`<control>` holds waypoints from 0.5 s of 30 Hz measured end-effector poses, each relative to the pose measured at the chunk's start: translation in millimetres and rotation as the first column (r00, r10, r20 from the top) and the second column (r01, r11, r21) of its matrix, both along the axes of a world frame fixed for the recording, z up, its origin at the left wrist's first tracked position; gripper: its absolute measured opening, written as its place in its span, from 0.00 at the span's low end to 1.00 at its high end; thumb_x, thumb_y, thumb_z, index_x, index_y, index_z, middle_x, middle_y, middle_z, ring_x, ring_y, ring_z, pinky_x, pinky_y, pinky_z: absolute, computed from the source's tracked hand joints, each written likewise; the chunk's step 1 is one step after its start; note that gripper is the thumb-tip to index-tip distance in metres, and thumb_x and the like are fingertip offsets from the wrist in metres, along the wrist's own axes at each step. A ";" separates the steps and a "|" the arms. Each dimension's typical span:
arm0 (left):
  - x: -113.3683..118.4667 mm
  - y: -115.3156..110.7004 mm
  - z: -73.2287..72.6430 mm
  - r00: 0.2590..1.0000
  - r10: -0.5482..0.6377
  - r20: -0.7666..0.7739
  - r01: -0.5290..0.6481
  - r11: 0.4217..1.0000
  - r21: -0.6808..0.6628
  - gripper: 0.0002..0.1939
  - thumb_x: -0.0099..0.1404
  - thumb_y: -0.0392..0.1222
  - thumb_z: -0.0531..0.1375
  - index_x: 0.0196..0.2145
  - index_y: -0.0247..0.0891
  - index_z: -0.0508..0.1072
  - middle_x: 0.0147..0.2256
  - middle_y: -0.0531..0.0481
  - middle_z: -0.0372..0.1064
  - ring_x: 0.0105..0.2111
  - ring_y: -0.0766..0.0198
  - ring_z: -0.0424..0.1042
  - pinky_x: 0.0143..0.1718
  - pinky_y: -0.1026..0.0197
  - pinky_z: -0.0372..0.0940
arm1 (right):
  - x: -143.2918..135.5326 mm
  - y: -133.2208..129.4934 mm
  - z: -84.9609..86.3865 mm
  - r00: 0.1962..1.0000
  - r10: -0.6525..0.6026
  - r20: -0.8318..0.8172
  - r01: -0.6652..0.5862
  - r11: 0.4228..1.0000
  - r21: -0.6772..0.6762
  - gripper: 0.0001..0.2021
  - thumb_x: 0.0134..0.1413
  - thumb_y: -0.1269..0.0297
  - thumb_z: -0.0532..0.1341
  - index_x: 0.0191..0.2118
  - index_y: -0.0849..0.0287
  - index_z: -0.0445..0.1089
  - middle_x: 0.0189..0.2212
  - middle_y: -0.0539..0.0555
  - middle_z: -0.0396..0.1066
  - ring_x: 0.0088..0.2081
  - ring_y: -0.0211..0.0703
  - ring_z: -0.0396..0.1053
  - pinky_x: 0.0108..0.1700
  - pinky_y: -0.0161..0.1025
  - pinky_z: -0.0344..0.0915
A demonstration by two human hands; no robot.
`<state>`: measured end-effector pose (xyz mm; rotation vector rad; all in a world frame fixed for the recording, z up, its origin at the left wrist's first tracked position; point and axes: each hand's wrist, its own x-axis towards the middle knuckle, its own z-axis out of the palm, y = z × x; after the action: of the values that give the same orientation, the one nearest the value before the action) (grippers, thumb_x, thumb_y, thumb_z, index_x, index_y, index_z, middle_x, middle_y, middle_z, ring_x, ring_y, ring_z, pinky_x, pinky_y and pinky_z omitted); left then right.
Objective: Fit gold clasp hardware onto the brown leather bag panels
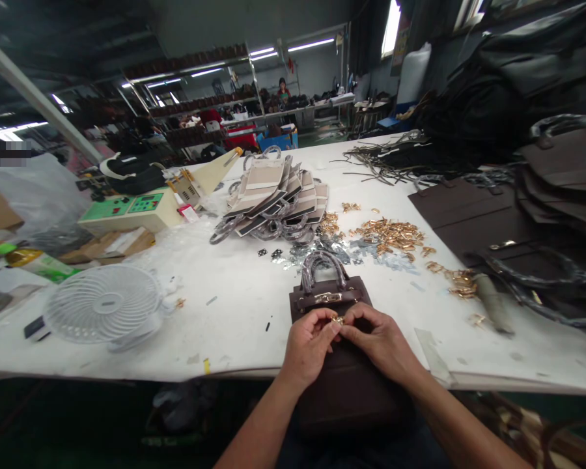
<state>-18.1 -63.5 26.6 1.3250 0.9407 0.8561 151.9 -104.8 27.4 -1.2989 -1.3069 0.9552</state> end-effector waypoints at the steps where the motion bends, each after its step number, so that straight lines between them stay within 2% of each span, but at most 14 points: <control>1: -0.3 0.0 -0.5 1.000 -0.004 0.002 0.004 1.000 0.001 0.16 0.65 0.49 0.65 0.42 0.34 0.75 0.31 0.50 0.73 0.27 0.68 0.71 0.25 0.69 0.65 | 0.2 -0.5 0.2 1.000 0.009 -0.005 -0.009 1.000 0.005 0.12 0.58 0.54 0.66 0.30 0.56 0.70 0.30 0.49 0.72 0.36 0.42 0.70 0.42 0.37 0.66; 10: -2.2 -1.3 -2.5 1.000 -0.015 0.020 0.015 1.000 0.011 0.15 0.65 0.50 0.66 0.42 0.35 0.75 0.33 0.49 0.73 0.30 0.67 0.72 0.26 0.68 0.65 | -0.1 -3.0 -4.4 0.999 0.029 -0.022 -0.027 0.996 0.088 0.11 0.60 0.55 0.66 0.32 0.56 0.71 0.32 0.50 0.73 0.36 0.43 0.71 0.44 0.39 0.67; 15: -2.5 -2.0 -3.0 0.999 0.005 0.052 -0.009 0.997 0.071 0.13 0.66 0.48 0.65 0.43 0.37 0.76 0.37 0.49 0.71 0.32 0.66 0.72 0.27 0.67 0.66 | 5.8 -3.5 -2.9 0.990 0.037 -0.136 -0.045 0.997 -0.060 0.10 0.59 0.55 0.66 0.40 0.56 0.75 0.35 0.51 0.77 0.40 0.45 0.73 0.45 0.39 0.67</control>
<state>-20.7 -65.5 23.7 1.3549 0.8812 0.9330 157.7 -108.3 24.4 -1.2363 -1.2114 1.1017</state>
